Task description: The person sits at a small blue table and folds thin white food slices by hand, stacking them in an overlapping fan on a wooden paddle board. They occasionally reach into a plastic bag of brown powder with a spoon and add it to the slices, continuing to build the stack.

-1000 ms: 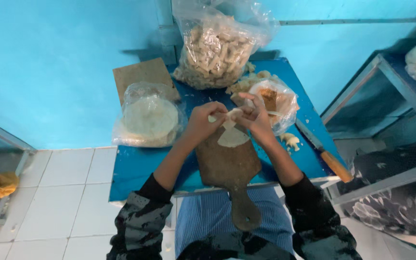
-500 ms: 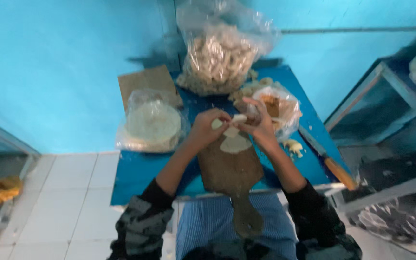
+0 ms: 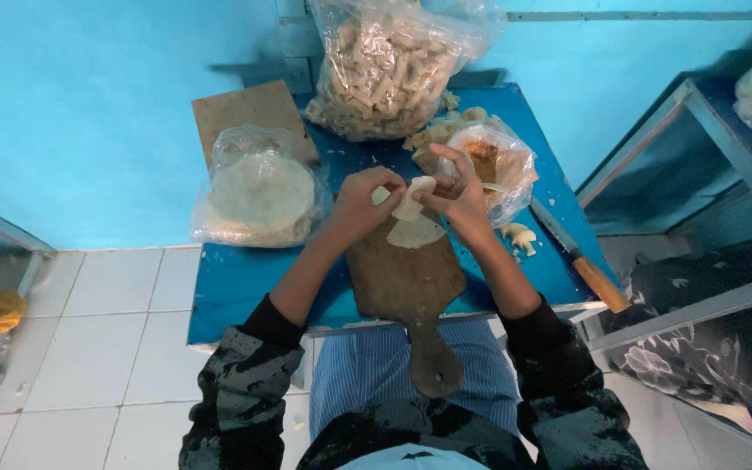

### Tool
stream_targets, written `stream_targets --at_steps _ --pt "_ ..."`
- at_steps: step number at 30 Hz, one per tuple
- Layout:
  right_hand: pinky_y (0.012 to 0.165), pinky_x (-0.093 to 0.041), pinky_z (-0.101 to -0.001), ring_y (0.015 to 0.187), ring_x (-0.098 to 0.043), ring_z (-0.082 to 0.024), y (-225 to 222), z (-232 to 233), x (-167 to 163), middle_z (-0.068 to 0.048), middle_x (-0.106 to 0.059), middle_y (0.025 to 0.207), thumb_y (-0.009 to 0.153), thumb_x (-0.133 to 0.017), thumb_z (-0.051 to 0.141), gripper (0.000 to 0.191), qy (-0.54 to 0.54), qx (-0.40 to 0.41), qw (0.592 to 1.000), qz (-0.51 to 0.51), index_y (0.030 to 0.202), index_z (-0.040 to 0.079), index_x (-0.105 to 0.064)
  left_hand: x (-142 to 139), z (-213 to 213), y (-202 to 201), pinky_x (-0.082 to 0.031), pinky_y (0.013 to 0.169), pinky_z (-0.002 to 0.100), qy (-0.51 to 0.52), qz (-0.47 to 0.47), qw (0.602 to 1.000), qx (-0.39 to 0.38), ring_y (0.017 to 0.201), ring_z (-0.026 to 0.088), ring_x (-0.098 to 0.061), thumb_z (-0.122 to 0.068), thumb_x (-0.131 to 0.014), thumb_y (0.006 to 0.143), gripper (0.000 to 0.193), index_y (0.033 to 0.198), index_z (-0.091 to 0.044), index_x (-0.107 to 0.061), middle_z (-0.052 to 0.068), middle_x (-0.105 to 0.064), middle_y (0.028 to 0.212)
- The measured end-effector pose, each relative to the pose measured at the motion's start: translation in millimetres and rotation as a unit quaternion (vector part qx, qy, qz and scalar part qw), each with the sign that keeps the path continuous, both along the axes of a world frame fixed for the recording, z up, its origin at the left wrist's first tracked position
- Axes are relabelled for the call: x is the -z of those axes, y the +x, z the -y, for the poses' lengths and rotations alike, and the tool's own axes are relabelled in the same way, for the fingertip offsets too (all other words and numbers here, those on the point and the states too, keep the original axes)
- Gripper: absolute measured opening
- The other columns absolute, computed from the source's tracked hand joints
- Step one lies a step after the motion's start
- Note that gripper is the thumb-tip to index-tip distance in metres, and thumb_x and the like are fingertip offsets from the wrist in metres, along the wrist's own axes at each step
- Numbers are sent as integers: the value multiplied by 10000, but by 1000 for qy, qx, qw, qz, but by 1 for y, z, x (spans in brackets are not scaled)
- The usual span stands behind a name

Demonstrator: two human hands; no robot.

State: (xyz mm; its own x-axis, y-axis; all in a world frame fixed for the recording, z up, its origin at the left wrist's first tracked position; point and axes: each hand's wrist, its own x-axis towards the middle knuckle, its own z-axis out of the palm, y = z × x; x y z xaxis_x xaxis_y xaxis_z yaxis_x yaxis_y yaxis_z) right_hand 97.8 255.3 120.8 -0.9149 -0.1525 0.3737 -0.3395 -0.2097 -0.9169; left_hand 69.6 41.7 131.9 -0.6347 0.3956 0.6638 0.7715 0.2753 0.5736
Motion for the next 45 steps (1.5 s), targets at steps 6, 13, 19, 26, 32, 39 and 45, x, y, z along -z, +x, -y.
stream_targets --at_steps 6,13,19,26,32,39,45 --pt "765 -540 -273 924 -673 -131 8 2 -8 -69 -714 1003 857 -757 -125 805 42 10 999 4 1542 104 -400 -4 -2 2 -571 737 350 -14 7 1000 21 848 251 -735 -159 -801 877 169 956 -52 -696 102 -715 922" --pt "695 -472 -250 835 -596 -93 8 -8 -9 -59 -710 1021 866 -749 -135 698 114 52 991 -41 1484 81 -508 6 -5 -1 -564 761 347 3 59 997 56 870 249 -733 -159 -767 910 174 995 -50 -661 96 -711 930" --pt "757 -577 -273 889 -712 -119 3 -39 -10 -65 -714 1012 826 -670 -148 645 97 -28 994 30 1421 70 -548 13 -3 0 -558 711 358 -36 124 990 60 779 234 -738 -153 -751 859 155 930 -65 -645 82 -708 806" --pt "778 -617 -316 931 -729 -177 10 -44 -2 -80 -722 945 696 -651 -176 598 256 -116 959 28 1255 34 -616 18 1 9 -533 681 440 -187 14 980 65 764 328 -694 -99 -728 759 59 798 -96 -683 121 -688 769" --pt "768 -608 -312 927 -724 -174 14 -36 -5 -80 -713 951 710 -590 -175 553 258 -96 961 13 1217 41 -628 9 7 21 -514 702 480 -228 18 971 75 816 352 -671 -118 -747 698 121 789 -85 -676 125 -668 778" --pt "783 -602 -309 890 -736 -158 19 -31 -15 -58 -737 901 708 -708 -133 478 335 -46 941 -29 1143 58 -657 -3 13 27 -523 767 465 -249 -6 966 73 884 344 -661 -103 -741 711 45 742 -105 -708 123 -654 857" --pt "765 -614 -304 892 -742 -138 22 -34 -18 -43 -739 918 709 -666 -139 465 330 -85 940 -8 1122 72 -669 -9 18 26 -527 779 449 -262 44 957 114 882 341 -671 -96 -739 661 104 764 -101 -724 106 -686 858"
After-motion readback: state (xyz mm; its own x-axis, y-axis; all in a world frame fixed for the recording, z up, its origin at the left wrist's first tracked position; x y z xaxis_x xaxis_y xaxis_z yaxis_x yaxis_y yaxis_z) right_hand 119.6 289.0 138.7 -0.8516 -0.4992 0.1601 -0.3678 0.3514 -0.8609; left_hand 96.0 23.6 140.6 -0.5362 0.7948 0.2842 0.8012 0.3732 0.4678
